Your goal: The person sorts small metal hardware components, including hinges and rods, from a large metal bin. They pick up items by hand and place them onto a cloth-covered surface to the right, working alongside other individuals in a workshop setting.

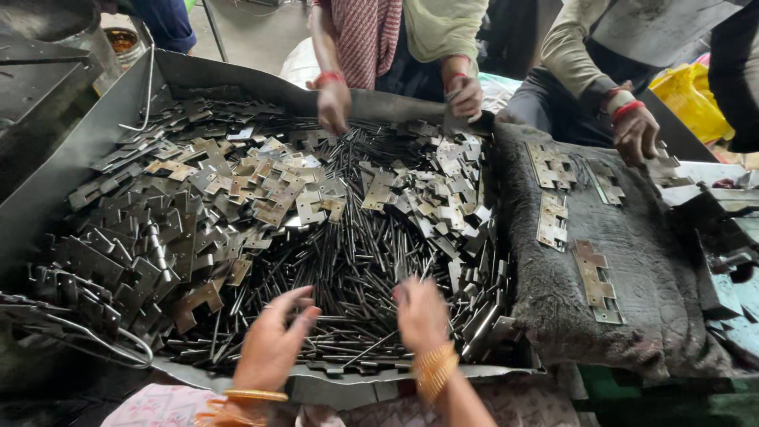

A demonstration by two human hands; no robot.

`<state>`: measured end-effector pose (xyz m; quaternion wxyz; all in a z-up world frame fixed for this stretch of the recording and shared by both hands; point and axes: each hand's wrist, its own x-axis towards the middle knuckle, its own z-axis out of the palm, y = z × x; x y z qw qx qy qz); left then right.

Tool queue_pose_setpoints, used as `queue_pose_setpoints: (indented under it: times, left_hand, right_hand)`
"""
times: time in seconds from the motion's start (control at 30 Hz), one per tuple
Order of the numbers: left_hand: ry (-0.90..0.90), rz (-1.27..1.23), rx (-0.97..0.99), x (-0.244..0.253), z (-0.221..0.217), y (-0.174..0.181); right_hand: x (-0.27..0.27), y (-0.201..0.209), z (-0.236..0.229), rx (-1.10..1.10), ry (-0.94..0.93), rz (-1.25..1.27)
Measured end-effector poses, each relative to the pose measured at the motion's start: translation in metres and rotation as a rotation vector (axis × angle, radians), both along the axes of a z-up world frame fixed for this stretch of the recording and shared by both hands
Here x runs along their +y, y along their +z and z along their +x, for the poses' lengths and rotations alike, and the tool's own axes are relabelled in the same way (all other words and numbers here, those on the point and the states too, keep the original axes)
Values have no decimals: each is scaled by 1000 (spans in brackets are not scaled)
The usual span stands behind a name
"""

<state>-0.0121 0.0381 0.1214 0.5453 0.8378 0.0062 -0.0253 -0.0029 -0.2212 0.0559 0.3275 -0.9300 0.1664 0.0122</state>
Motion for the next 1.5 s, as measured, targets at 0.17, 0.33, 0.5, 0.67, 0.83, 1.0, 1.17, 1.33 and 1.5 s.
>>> queue_pose_setpoints:
  times: [0.17,0.33,0.5,0.67,0.83,1.0,1.17,1.33,1.5]
  left_hand:
    - [44,-41,77,0,2,-12]
    - [-135,139,7,-66,15,-25]
    - [-245,234,-155,-213,29,-40]
    - [-315,485,-10,-286,56,-47]
    - [-293,368,57,-236,55,-43]
    - [-29,156,205,-134,66,-66]
    - [147,203,-44,-53,74,-83]
    - [-47,-474,222,-50,36,-51]
    - [-122,-58,1,-80,-20,-38]
  right_hand:
    - [-8,-5,43,-108,170,-1033]
    - [-30,47,20,-199,88,-997]
    - [-111,164,-39,-554,6,-745]
    - [-153,199,-67,-1138,-36,143]
    - [-113,140,-52,-884,-487,1064]
    - [-45,40,-52,-426,-531,1609]
    - [-6,-27,-50,-363,-508,1671]
    - [18,-37,-43,-191,-487,1655]
    - [28,-18,-46,-140,-404,1812]
